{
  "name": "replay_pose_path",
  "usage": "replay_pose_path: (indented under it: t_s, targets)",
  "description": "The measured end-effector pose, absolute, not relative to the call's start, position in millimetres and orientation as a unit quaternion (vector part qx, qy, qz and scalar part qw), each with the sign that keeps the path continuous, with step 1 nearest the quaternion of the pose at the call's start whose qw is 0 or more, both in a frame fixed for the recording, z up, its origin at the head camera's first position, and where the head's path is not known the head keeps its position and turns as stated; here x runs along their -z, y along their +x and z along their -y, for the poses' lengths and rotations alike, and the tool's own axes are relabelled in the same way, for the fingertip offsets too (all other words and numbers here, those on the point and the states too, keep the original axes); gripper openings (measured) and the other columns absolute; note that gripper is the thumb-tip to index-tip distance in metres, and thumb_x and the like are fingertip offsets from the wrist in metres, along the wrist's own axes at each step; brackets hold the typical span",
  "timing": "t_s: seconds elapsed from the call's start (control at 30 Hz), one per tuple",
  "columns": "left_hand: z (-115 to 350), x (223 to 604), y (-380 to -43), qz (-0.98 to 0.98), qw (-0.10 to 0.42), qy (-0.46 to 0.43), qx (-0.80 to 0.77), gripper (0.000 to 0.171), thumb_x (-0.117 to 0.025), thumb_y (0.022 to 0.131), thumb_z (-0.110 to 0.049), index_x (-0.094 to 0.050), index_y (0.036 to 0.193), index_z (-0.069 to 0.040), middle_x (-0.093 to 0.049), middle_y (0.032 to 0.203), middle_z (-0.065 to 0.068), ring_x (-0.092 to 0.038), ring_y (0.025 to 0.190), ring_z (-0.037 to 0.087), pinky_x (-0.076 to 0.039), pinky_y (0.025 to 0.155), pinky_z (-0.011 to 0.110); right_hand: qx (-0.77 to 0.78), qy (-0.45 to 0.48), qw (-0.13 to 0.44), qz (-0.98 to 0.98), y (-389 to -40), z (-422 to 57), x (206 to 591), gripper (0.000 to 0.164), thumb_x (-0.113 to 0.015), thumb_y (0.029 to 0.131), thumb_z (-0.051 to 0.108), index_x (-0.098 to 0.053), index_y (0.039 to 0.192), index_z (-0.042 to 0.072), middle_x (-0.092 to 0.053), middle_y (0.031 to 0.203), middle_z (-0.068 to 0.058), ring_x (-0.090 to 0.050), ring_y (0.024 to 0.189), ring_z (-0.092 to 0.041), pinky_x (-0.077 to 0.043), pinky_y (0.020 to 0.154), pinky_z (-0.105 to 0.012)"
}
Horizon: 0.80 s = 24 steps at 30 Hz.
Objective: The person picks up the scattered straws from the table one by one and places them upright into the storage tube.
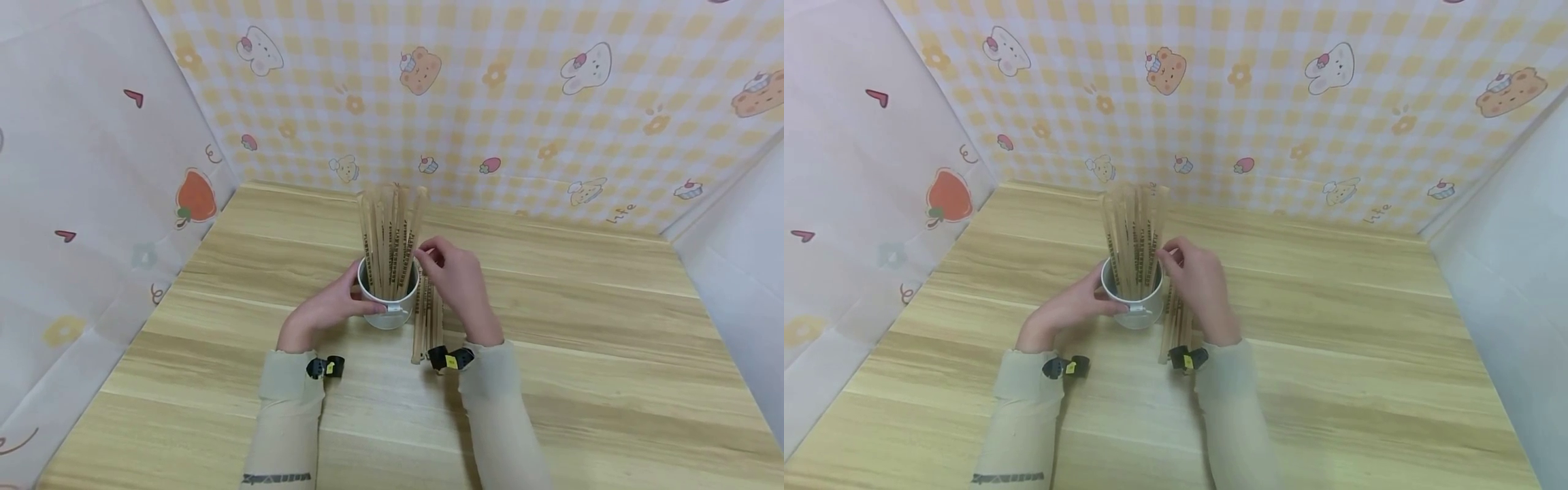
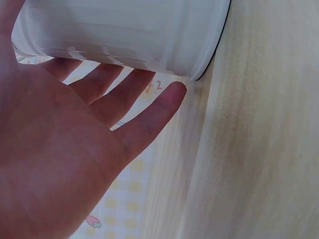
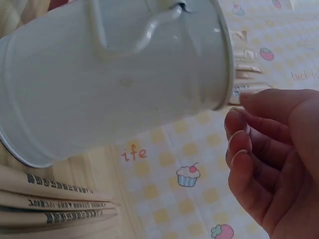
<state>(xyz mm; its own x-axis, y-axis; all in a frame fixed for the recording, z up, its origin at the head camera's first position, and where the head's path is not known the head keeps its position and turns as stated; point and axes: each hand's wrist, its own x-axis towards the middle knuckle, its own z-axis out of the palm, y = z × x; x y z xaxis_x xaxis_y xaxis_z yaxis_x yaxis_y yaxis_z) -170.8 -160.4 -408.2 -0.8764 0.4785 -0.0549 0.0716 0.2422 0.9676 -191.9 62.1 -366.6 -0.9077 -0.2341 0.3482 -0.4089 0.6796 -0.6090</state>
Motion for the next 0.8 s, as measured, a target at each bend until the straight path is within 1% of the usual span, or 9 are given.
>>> replay_pose_path:
  t_s: [0.1, 0.3, 0.4, 0.5, 0.6, 0.7, 0.8]
  targets:
    - [161.2, 415.3, -173.5, -0.772, 0.169, 0.175, -0.587, 0.090, -0.076, 0.071, -0.023, -0.018, 0.138, -0.034, -0.041, 0.128, 0.003, -0.045, 0.113, 0.021, -0.036, 0.094, 0.038, -0.388, 0.153, 0.094, 0.904, -193.6, -67.5, 366.5, 0.026, -0.051, 0.090, 0.034, -0.061, 0.098, 0.011, -0.058, 0.068, 0.002, -0.052, 0.053, -0.012, -0.042, 0.048, -0.028]
    - [161.5, 416.6, -173.6, -0.770, 0.167, 0.186, -0.586, 0.092, -0.076, 0.070, -0.025, -0.016, 0.139, -0.034, -0.039, 0.130, 0.004, -0.043, 0.115, 0.023, -0.036, 0.094, 0.040, -0.425, 0.104, 0.054, 0.897, -200.2, -82.6, 373.0, 0.029, -0.050, 0.090, 0.037, -0.059, 0.102, 0.012, -0.061, 0.074, -0.002, -0.056, 0.055, -0.014, -0.046, 0.049, -0.029]
    - [160.8, 417.2, -174.1, -0.773, 0.166, 0.189, -0.583, 0.092, -0.076, 0.070, -0.025, -0.016, 0.139, -0.034, -0.039, 0.130, 0.003, -0.043, 0.115, 0.022, -0.036, 0.093, 0.039, -0.425, 0.086, 0.030, 0.900, -203.6, -91.3, 378.5, 0.030, -0.050, 0.090, 0.036, -0.058, 0.104, 0.011, -0.061, 0.081, -0.005, -0.059, 0.061, -0.019, -0.048, 0.051, -0.029]
    - [160.3, 417.7, -174.2, -0.777, 0.164, 0.188, -0.579, 0.090, -0.076, 0.070, -0.025, -0.018, 0.138, -0.033, -0.040, 0.129, 0.001, -0.045, 0.113, 0.020, -0.037, 0.093, 0.038, -0.413, 0.070, -0.001, 0.908, -206.1, -98.1, 384.2, 0.031, -0.050, 0.090, 0.036, -0.057, 0.105, 0.010, -0.060, 0.088, -0.005, -0.061, 0.069, -0.024, -0.048, 0.053, -0.029]
    - [160.3, 417.9, -173.8, -0.778, 0.165, 0.186, -0.577, 0.089, -0.076, 0.070, -0.025, -0.019, 0.138, -0.033, -0.041, 0.127, 0.001, -0.045, 0.111, 0.019, -0.037, 0.093, 0.038, -0.390, 0.061, -0.038, 0.918, -208.0, -102.7, 390.1, 0.032, -0.050, 0.090, 0.036, -0.057, 0.107, 0.010, -0.060, 0.092, -0.003, -0.061, 0.073, -0.024, -0.048, 0.059, -0.031]
    - [160.1, 417.7, -173.4, -0.777, 0.167, 0.184, -0.579, 0.088, -0.076, 0.070, -0.025, -0.019, 0.138, -0.033, -0.042, 0.127, 0.001, -0.046, 0.111, 0.019, -0.036, 0.093, 0.038, -0.376, 0.051, -0.079, 0.922, -210.0, -105.4, 397.3, 0.033, -0.050, 0.090, 0.036, -0.057, 0.108, 0.010, -0.062, 0.090, -0.006, -0.060, 0.073, -0.023, -0.046, 0.063, -0.033]
    - [159.9, 417.2, -173.1, -0.777, 0.166, 0.183, -0.579, 0.088, -0.076, 0.070, -0.025, -0.019, 0.138, -0.033, -0.041, 0.127, 0.001, -0.045, 0.112, 0.019, -0.036, 0.093, 0.038, -0.363, 0.039, -0.113, 0.924, -212.1, -106.8, 405.7, 0.033, -0.050, 0.090, 0.036, -0.057, 0.107, 0.009, -0.063, 0.084, -0.007, -0.059, 0.071, -0.021, -0.045, 0.064, -0.033]
